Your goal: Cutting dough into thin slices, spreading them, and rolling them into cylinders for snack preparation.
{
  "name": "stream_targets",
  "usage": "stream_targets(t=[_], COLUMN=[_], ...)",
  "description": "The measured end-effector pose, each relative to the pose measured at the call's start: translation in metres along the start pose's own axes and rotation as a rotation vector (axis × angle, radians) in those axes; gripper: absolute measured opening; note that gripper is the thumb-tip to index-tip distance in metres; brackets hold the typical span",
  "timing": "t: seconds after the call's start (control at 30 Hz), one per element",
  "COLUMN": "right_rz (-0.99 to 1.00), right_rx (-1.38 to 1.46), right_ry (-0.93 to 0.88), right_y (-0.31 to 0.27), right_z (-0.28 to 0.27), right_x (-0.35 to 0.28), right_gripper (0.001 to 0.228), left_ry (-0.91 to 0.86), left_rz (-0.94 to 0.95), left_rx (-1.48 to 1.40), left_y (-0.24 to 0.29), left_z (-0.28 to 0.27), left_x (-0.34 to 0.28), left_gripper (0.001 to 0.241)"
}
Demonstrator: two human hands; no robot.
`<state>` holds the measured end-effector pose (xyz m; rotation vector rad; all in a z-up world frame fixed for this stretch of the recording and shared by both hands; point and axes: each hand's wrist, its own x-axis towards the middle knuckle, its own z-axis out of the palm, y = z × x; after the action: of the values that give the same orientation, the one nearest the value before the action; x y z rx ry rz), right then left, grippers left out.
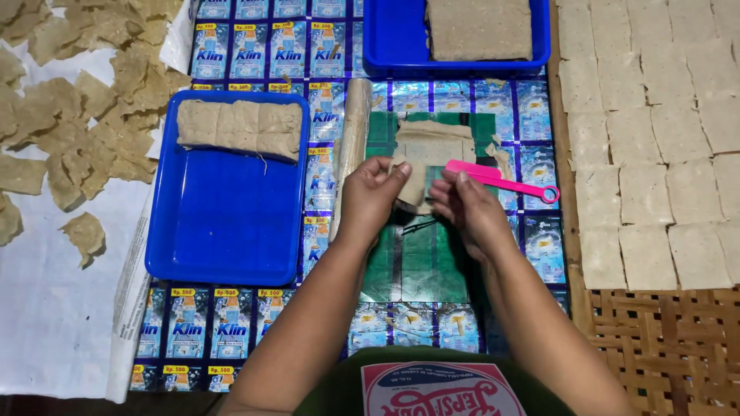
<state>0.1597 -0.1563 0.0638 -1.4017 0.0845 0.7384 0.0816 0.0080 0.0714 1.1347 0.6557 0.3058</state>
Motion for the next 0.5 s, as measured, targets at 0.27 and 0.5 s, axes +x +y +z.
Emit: stream_targets(t=[0.27,0.5], right_rz=[0.087,0.003], right_rx=[0.292,-0.064], right_ry=[-0.095,0.09], right_y=[-0.009,-0.048], right_z=[-0.044,-0.082], right_x=[-0.025,-0.078], right_gripper=[0.021,0.022], left_ry=[-0.157,-0.319], left_rz=[-0.232,-0.482], left_rx=[-0.158,-0.27], left_y=[-0.052,-0.129], left_z=[0.021,0.054], left_x=[-0.012,-0.007], left_gripper=[0.028,0.054])
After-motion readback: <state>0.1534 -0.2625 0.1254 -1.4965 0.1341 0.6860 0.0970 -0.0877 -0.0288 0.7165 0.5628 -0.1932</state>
